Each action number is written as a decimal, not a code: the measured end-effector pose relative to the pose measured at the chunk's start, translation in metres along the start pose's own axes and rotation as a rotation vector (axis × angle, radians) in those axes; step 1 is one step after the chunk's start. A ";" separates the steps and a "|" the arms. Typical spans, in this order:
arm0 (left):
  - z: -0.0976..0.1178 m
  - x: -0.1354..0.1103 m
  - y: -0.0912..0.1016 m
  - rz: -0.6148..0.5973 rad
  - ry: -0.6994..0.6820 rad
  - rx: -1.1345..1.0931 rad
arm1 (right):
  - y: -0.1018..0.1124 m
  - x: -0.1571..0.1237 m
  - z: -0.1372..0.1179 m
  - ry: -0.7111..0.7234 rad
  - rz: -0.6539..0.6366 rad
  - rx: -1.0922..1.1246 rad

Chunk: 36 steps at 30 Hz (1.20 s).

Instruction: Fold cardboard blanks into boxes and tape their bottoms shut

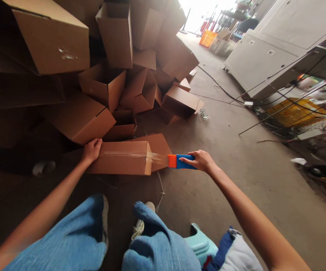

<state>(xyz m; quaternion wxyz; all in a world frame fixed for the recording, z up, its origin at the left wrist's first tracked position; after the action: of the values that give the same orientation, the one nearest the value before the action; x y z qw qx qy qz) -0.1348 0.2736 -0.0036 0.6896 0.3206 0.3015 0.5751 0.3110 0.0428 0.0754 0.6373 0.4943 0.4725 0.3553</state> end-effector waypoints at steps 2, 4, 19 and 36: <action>0.000 -0.001 0.001 0.000 0.001 0.006 | -0.006 0.004 -0.014 -0.009 -0.058 -0.025; 0.000 -0.002 0.001 -0.002 0.002 0.015 | -0.009 0.010 -0.033 -0.012 -0.098 -0.044; 0.037 -0.015 -0.003 -0.034 0.066 0.186 | -0.005 -0.003 -0.147 0.008 -0.278 -0.175; 0.081 -0.021 -0.012 -0.017 0.023 0.271 | -0.040 0.005 -0.129 -0.079 -0.277 -0.112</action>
<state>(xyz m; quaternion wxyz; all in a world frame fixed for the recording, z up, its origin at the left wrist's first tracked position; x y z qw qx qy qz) -0.0672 0.2436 0.0373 0.6415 0.4014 0.3870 0.5269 0.1886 0.0746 0.0269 0.7247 0.4018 0.4903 0.2700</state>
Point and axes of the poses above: each hand's wrist, its own x-axis towards the middle knuckle, its own y-axis out of the back of the hand, z = x × y, the point moved 9 cm from there along x, towards the middle knuckle, and after that the axes turned 3 degrees about -y, right-handed, at the moved point
